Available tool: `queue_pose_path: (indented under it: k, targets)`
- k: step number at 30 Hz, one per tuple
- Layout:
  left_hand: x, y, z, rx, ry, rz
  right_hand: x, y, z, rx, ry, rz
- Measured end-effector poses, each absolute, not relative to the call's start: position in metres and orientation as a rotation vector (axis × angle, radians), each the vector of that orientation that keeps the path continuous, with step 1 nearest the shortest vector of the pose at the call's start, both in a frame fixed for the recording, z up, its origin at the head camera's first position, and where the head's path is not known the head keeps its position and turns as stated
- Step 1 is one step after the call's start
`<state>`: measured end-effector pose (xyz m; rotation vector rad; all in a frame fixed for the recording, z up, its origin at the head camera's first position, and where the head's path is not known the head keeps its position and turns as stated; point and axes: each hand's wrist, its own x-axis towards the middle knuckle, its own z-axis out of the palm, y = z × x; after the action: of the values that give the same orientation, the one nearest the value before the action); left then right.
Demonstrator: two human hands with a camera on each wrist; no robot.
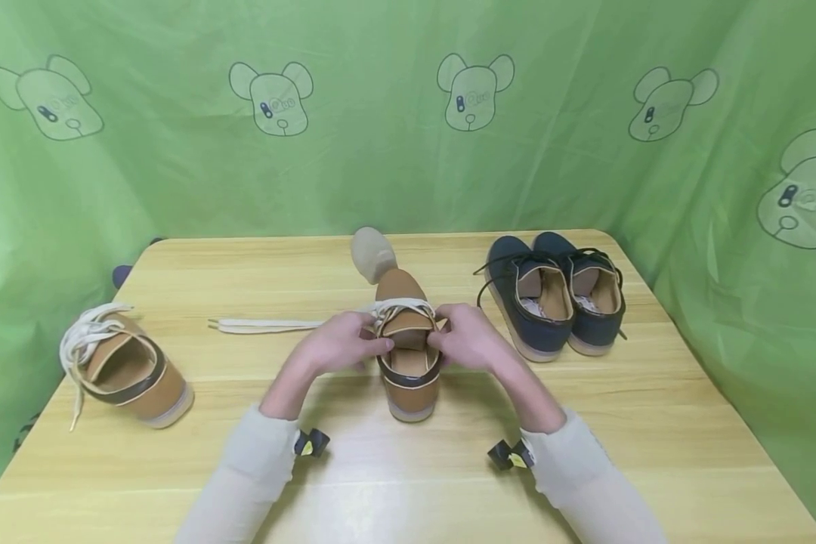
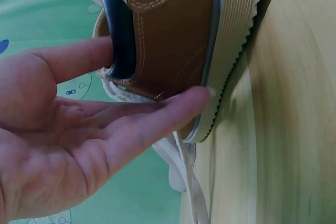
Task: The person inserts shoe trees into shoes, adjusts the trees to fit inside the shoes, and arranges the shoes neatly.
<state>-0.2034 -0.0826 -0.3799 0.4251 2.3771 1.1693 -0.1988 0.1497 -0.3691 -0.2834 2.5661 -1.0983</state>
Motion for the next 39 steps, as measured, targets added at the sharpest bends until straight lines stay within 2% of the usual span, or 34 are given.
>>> queue_pose_path:
  k: [10, 22, 39]
  targets:
    - [-0.202, -0.087, -0.373, 0.409, 2.413, 1.188, -0.192, 0.142, -0.366, -0.296, 2.609, -1.089]
    - [-0.202, -0.115, -0.357, 0.444, 2.359, 1.24, -0.183, 0.127, -0.364, -0.312, 2.51, -1.329]
    - [-0.201, -0.142, -0.356, 0.433, 2.384, 1.24, -0.191, 0.105, -0.363, -0.379, 2.497, -1.327]
